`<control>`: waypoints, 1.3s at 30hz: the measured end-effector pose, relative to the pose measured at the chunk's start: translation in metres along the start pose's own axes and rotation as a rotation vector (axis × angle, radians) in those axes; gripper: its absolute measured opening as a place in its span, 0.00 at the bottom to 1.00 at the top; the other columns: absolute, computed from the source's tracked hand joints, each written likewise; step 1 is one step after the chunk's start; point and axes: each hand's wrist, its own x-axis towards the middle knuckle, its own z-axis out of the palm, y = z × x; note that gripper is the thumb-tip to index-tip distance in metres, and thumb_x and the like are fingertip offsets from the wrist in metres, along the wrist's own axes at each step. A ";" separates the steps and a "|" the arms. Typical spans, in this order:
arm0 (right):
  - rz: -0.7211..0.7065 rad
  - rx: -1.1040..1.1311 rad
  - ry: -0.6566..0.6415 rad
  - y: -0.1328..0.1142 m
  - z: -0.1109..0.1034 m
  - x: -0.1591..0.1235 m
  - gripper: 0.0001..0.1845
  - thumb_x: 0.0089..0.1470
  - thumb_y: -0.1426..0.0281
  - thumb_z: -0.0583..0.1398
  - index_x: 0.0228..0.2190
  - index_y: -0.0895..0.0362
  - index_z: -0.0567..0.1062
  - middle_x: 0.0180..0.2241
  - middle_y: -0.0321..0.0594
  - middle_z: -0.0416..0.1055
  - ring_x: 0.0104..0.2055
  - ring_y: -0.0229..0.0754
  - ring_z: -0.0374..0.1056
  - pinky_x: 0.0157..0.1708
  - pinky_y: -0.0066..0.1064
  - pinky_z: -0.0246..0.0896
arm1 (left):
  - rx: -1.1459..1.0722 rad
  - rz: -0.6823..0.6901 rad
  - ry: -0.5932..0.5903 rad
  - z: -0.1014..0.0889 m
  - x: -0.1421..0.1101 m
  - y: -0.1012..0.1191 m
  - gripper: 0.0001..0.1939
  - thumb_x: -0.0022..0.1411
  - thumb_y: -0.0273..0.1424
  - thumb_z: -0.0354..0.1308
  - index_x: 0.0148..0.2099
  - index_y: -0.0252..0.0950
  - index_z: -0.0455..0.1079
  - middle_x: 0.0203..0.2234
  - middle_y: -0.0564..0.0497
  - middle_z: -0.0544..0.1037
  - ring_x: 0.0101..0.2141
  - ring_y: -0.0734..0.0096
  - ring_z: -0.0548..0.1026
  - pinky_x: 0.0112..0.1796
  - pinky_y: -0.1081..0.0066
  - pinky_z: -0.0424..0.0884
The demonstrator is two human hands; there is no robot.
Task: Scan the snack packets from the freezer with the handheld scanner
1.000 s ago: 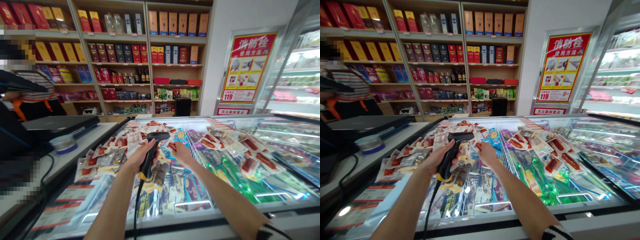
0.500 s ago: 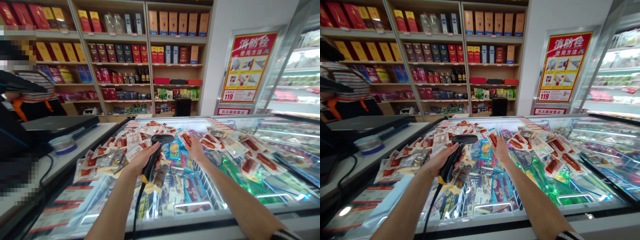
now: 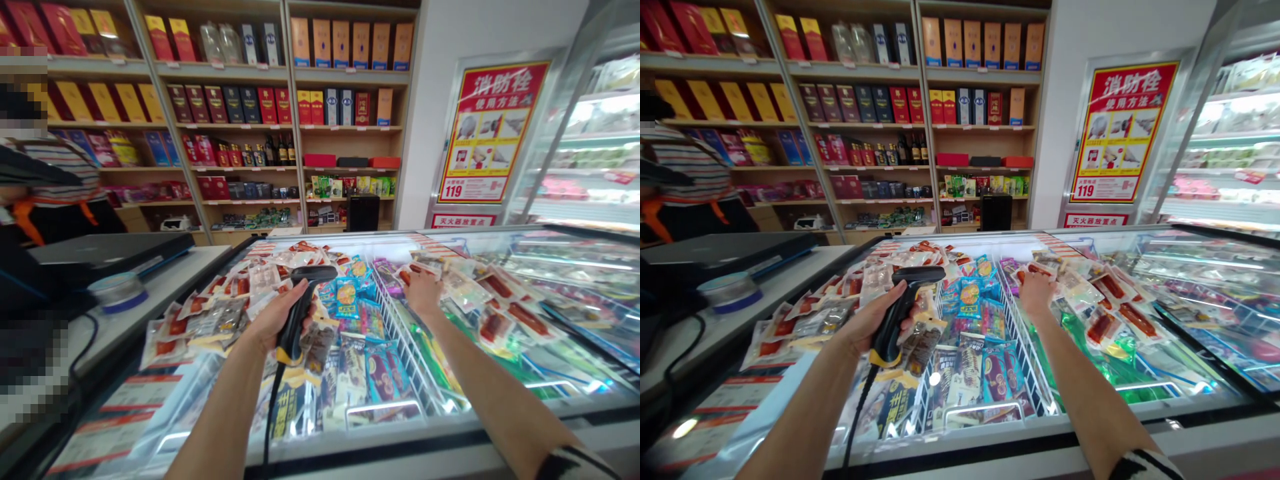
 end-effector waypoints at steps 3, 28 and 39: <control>0.085 -0.026 0.068 0.011 -0.006 0.004 0.15 0.45 0.68 0.52 0.36 0.60 0.69 0.39 0.51 0.63 0.44 0.53 0.54 0.39 0.43 0.46 | -0.038 0.004 -0.002 -0.002 -0.002 0.003 0.16 0.52 0.43 0.48 0.30 0.32 0.61 0.18 0.53 0.67 0.15 0.81 0.63 0.15 0.79 0.60; 0.069 1.206 -0.184 -0.074 -0.015 -0.019 0.28 0.40 0.67 0.51 0.47 0.60 0.56 0.24 0.34 0.65 0.26 0.36 0.63 0.25 0.26 0.57 | 0.031 -0.002 -0.027 0.008 -0.005 0.003 0.16 0.51 0.43 0.49 0.29 0.32 0.62 0.18 0.53 0.67 0.15 0.81 0.63 0.15 0.78 0.59; 0.122 1.293 -0.078 -0.060 -0.008 -0.007 0.28 0.40 0.69 0.51 0.47 0.60 0.56 0.26 0.35 0.66 0.24 0.35 0.62 0.25 0.26 0.58 | 0.020 0.001 -0.072 0.010 -0.004 -0.001 0.16 0.50 0.42 0.51 0.29 0.32 0.61 0.18 0.53 0.66 0.15 0.81 0.64 0.15 0.78 0.59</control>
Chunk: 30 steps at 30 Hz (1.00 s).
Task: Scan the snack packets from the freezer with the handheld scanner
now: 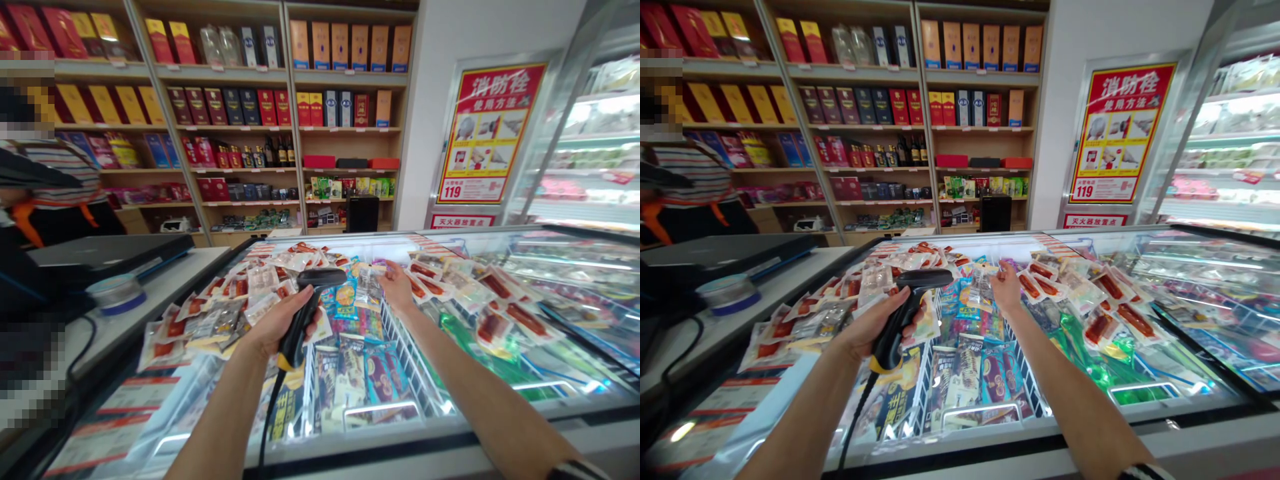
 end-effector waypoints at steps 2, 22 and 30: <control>-0.027 -0.093 0.018 0.002 -0.004 0.002 0.28 0.40 0.69 0.51 0.47 0.60 0.56 0.25 0.35 0.66 0.25 0.35 0.63 0.27 0.27 0.58 | -0.005 -0.005 0.006 -0.001 0.000 0.001 0.16 0.50 0.42 0.51 0.29 0.32 0.61 0.18 0.54 0.66 0.15 0.81 0.63 0.15 0.78 0.60; -0.216 -1.099 0.034 0.003 -0.047 0.048 0.17 0.47 0.73 0.48 0.38 0.61 0.70 0.39 0.51 0.66 0.44 0.47 0.59 0.42 0.35 0.51 | -0.060 0.038 0.195 -0.017 -0.005 0.012 0.17 0.51 0.43 0.50 0.30 0.31 0.62 0.17 0.54 0.66 0.13 0.81 0.63 0.14 0.79 0.60; 0.092 -0.691 -0.234 -0.017 0.092 0.033 0.18 0.46 0.61 0.52 0.33 0.63 0.70 0.37 0.51 0.68 0.43 0.46 0.62 0.39 0.31 0.55 | -0.044 0.028 0.202 -0.020 -0.003 0.010 0.17 0.51 0.43 0.49 0.32 0.32 0.62 0.18 0.54 0.67 0.14 0.82 0.63 0.15 0.79 0.60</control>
